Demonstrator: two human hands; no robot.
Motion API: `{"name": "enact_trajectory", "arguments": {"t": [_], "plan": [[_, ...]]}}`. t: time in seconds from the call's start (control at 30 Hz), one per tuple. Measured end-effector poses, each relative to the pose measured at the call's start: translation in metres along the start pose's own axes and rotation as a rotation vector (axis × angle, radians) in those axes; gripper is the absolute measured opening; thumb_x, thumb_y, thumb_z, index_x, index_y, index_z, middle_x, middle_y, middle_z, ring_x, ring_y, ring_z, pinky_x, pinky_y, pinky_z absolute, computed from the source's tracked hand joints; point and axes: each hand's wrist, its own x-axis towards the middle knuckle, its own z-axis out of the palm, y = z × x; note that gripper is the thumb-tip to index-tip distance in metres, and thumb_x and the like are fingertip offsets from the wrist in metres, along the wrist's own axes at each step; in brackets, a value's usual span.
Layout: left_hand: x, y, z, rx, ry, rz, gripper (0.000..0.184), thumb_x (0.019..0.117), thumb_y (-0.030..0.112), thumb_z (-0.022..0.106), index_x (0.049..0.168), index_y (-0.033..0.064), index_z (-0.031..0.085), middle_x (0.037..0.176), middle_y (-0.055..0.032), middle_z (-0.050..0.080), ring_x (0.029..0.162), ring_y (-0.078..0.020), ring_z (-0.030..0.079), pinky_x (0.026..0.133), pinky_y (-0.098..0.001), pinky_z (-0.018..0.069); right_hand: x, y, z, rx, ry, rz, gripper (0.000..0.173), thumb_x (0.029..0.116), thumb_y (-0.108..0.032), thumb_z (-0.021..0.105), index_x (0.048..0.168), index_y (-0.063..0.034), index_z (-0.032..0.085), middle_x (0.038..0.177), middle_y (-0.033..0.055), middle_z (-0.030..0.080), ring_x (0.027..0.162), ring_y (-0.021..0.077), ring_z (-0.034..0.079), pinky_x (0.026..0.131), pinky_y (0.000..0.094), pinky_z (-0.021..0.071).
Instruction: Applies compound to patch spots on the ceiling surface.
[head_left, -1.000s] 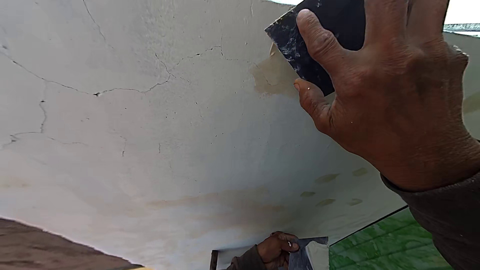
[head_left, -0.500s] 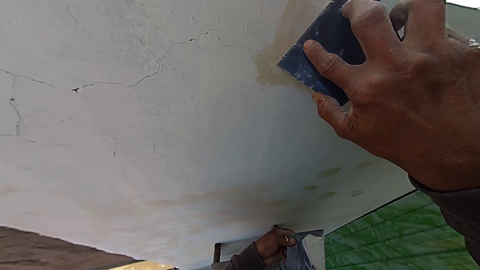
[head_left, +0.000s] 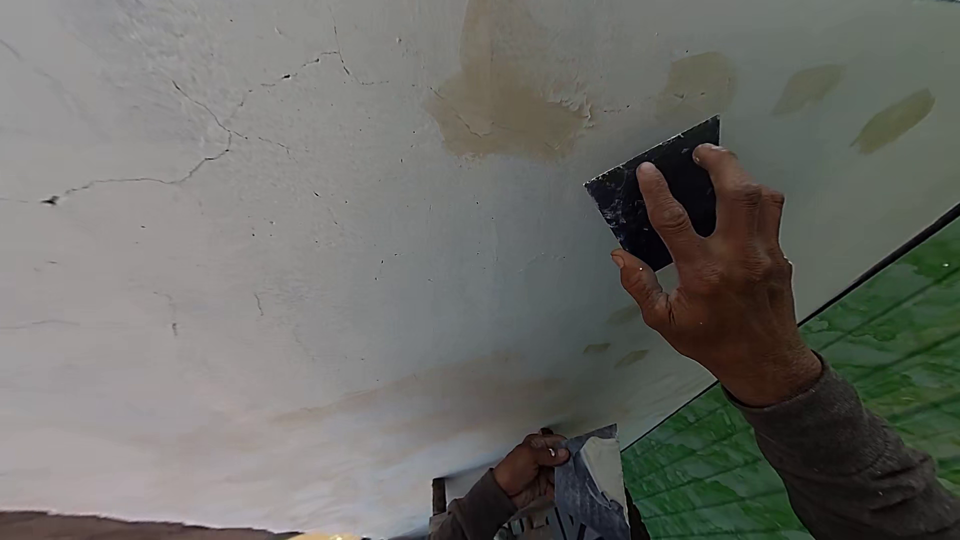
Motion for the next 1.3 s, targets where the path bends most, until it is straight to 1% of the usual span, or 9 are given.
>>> {"name": "enact_trajectory", "arguments": {"t": [0.13,0.2,0.4,0.57,0.67,0.77,0.9,1.1,1.3], "plan": [[-0.001,0.006,0.006,0.008,-0.013,0.016,0.018,0.1011,0.02,0.06,0.109,0.0091,0.071,0.094,-0.0109,0.075,0.076,-0.0181,0.074,0.066,-0.0337,0.0619,0.01,-0.001,0.01,0.038,0.039,-0.081,0.072,0.0985,-0.05,0.055,0.16,-0.0169,0.039,0.159,0.0263,0.033,0.132,0.0453,0.044,0.099,0.0528,0.0437],[-0.004,0.008,0.007,0.018,-0.006,0.038,0.018,0.1016,0.019,0.059,0.11,0.009,0.071,0.095,-0.0108,0.075,0.077,-0.0182,0.074,0.068,-0.0343,0.0623,-0.004,-0.004,0.024,0.067,0.054,-0.075,0.073,0.0976,-0.049,0.057,0.16,-0.0183,0.038,0.159,0.026,0.033,0.135,0.0443,0.043,0.101,0.0522,0.0436],[-0.02,-0.004,-0.009,-0.026,0.07,0.05,0.017,0.1008,0.019,0.06,0.108,0.0087,0.072,0.095,-0.0116,0.075,0.077,-0.0188,0.074,0.068,-0.0347,0.0624,-0.081,-0.013,0.085,0.163,0.066,0.034,0.069,0.098,-0.048,0.058,0.158,-0.0199,0.042,0.158,0.0261,0.034,0.139,0.0427,0.04,0.105,0.0516,0.0439],[-0.042,-0.006,-0.011,0.014,0.19,0.162,0.021,0.1,0.019,0.061,0.111,0.0063,0.073,0.095,-0.0118,0.075,0.077,-0.0183,0.074,0.068,-0.0356,0.063,-0.125,-0.032,0.093,0.359,0.048,0.246,0.068,0.0987,-0.046,0.059,0.159,-0.0201,0.04,0.16,0.0222,0.033,0.141,0.0367,0.042,0.107,0.0493,0.0471],[-0.048,0.005,0.004,0.172,0.303,0.364,0.025,0.1027,0.018,0.057,0.116,0.0029,0.071,0.099,-0.0104,0.075,0.079,-0.0174,0.074,0.069,-0.0354,0.0635,-0.174,-0.041,0.082,0.446,-0.031,0.415,0.069,0.1003,-0.046,0.056,0.159,-0.0144,0.039,0.16,0.0207,0.032,0.137,0.0331,0.045,0.107,0.0473,0.047],[-0.044,0.008,0.021,0.305,0.395,0.483,0.027,0.1048,0.013,0.051,0.118,-0.0008,0.069,0.1,-0.0106,0.074,0.083,-0.0174,0.072,0.072,-0.0358,0.0628,-0.233,-0.056,0.063,0.456,-0.21,0.5,0.065,0.0996,-0.043,0.059,0.158,-0.0195,0.043,0.16,0.0198,0.033,0.139,0.034,0.043,0.107,0.0494,0.0466],[-0.017,0.0,0.04,0.383,0.468,0.565,0.028,0.1055,0.012,0.051,0.124,0.0014,0.069,0.103,-0.0113,0.074,0.087,-0.019,0.073,0.077,-0.0384,0.0631,-0.283,-0.076,0.04,0.455,-0.415,0.632,0.059,0.1004,-0.049,0.058,0.153,-0.0253,0.051,0.159,0.0212,0.037,0.138,0.0365,0.045,0.107,0.0515,0.0468],[0.026,0.003,0.071,0.341,0.44,0.61,0.034,0.1064,0.015,0.051,0.136,0.0046,0.064,0.117,-0.013,0.071,0.099,-0.0232,0.072,0.087,-0.0448,0.0622,-0.287,-0.085,0.036,0.44,-0.446,0.743,0.056,0.1016,-0.052,0.054,0.152,-0.0278,0.053,0.156,0.0209,0.041,0.137,0.0358,0.046,0.106,0.05,0.0469],[0.045,0.017,0.085,0.516,0.26,0.72,0.037,0.1066,0.022,0.054,0.137,0.0045,0.063,0.121,-0.0091,0.072,0.101,-0.017,0.072,0.09,-0.0383,0.0608,-0.272,-0.074,0.043,0.502,-0.395,0.789,0.055,0.1005,-0.049,0.057,0.151,-0.0293,0.053,0.155,0.0167,0.043,0.133,0.0312,0.049,0.102,0.0462,0.0495]]}}
